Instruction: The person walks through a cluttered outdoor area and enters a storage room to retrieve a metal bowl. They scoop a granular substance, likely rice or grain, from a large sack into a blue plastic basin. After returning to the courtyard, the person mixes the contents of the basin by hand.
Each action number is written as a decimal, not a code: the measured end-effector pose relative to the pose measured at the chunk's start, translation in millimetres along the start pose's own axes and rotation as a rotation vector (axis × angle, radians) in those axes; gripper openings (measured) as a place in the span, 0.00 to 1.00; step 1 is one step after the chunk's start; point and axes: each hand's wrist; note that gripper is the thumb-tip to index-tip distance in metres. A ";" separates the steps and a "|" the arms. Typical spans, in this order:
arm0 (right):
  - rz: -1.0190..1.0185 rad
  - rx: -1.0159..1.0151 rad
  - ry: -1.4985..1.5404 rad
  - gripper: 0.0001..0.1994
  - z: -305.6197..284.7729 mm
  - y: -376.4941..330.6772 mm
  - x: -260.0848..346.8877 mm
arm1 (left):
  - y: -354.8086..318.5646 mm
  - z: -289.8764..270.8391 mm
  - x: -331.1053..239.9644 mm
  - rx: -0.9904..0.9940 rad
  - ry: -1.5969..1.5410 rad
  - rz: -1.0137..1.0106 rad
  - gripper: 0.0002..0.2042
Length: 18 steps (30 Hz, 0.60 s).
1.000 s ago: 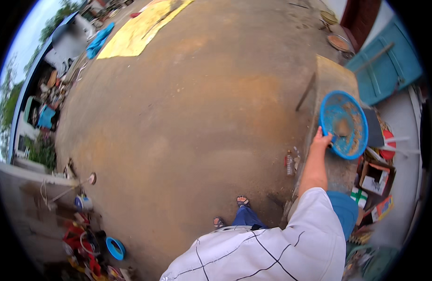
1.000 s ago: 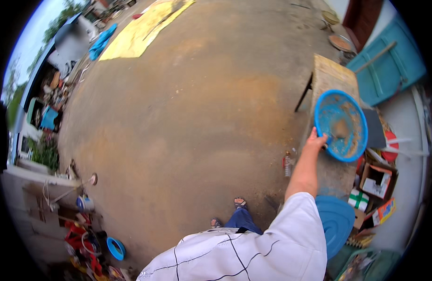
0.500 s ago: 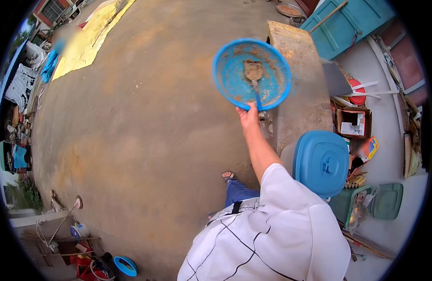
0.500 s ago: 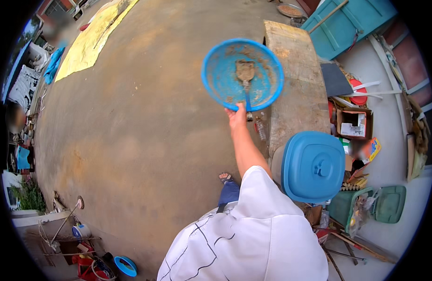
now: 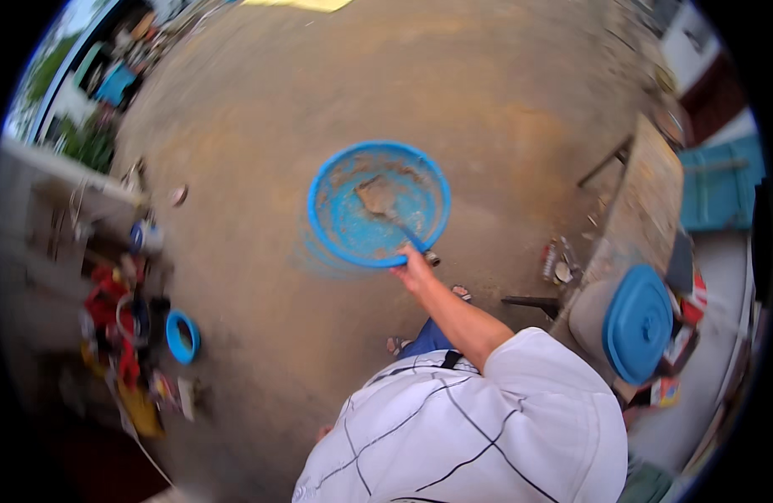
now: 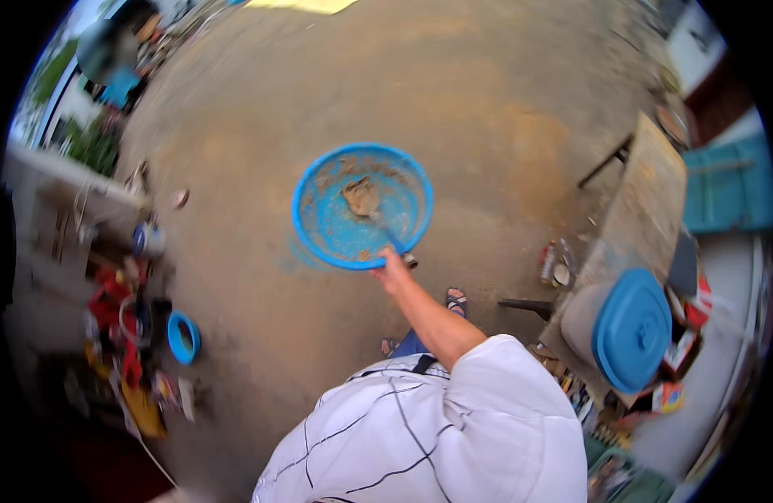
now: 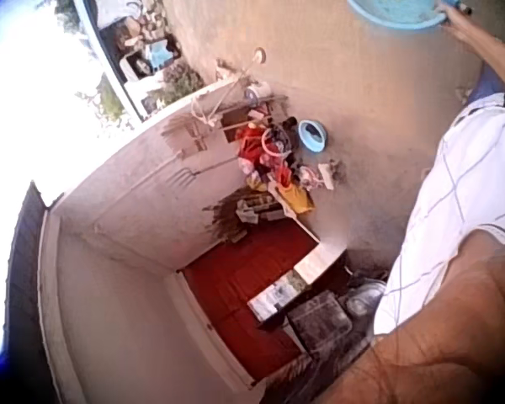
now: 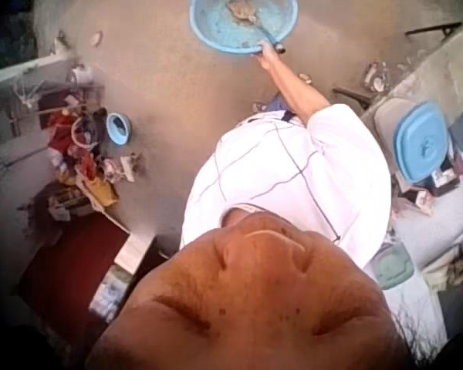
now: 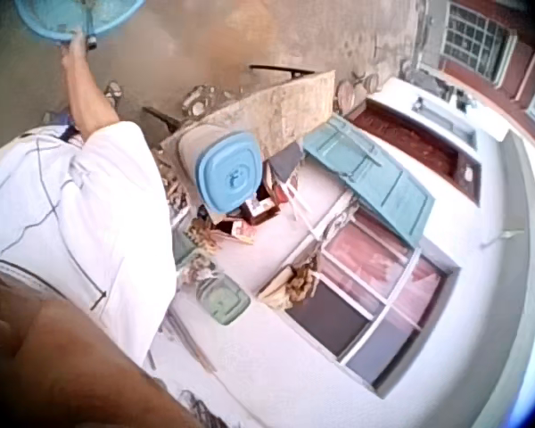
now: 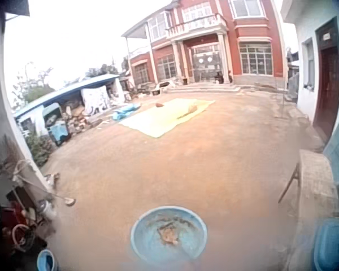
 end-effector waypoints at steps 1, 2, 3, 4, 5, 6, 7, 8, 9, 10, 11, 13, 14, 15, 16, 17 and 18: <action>0.005 0.017 -0.049 0.12 0.2 -6.8 -5.3 | -12.0 11.9 17.1 -0.008 0.000 -0.026 0.13; 0.012 0.032 -0.136 0.12 18.4 -25.0 -14.3 | -23.7 22.9 31.8 -0.024 -0.014 -0.063 0.13; 0.062 0.059 -0.187 0.11 22.8 -32.6 -20.7 | -41.4 38.3 43.0 -0.037 -0.033 -0.111 0.13; 0.097 0.109 -0.246 0.10 29.9 -35.5 -27.0 | -57.8 55.1 49.0 -0.060 -0.070 -0.162 0.13; 0.132 0.151 -0.298 0.09 37.9 -38.8 -39.1 | -74.7 70.3 55.9 -0.075 -0.098 -0.223 0.14; 0.161 0.185 -0.334 0.08 47.9 -39.7 -51.7 | -89.9 78.2 57.1 -0.080 -0.111 -0.277 0.14; 0.212 0.200 -0.370 0.07 56.8 -40.6 -61.4 | -103.2 83.5 56.5 -0.029 -0.123 -0.369 0.16; 0.276 0.224 -0.403 0.06 67.5 -44.4 -74.2 | -120.5 98.2 67.0 0.004 -0.137 -0.398 0.15; 0.356 0.258 -0.450 0.05 23.5 -30.0 -6.2 | -163.2 204.9 19.9 0.033 -0.170 -0.438 0.15; 0.406 0.272 -0.478 0.05 28.9 -25.3 -5.0 | -183.8 226.5 7.9 0.076 -0.093 -0.397 0.13; 0.436 0.276 -0.500 0.04 34.9 -24.5 -5.2 | -199.1 238.9 -3.8 0.124 0.002 -0.343 0.13; 0.514 0.305 -0.577 0.04 40.5 -15.6 10.8 | -220.0 278.0 -51.1 0.096 -0.099 -0.384 0.14; 0.546 0.330 -0.609 0.04 44.5 -8.0 19.2 | -226.4 290.8 -79.9 0.051 -0.210 -0.438 0.16; 0.565 0.367 -0.622 0.04 43.0 9.6 26.3 | -226.5 298.6 -107.6 0.002 -0.305 -0.478 0.19; 0.610 0.328 -0.681 0.03 50.8 16.5 33.4 | -229.7 314.7 -138.0 -0.050 -0.400 -0.517 0.22; 0.626 0.323 -0.717 0.04 59.0 25.7 38.9 | -234.7 321.6 -170.4 -0.117 -0.462 -0.548 0.25; 0.646 0.346 -0.756 0.04 65.8 29.2 45.8 | -236.3 334.4 -202.3 -0.174 -0.528 -0.576 0.29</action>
Point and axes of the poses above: each hand's wrist, its own y-axis towards the middle knuckle, its own z-axis out of the palm, x = y × z, and after that the axes turned 13 degrees about y, right-handed
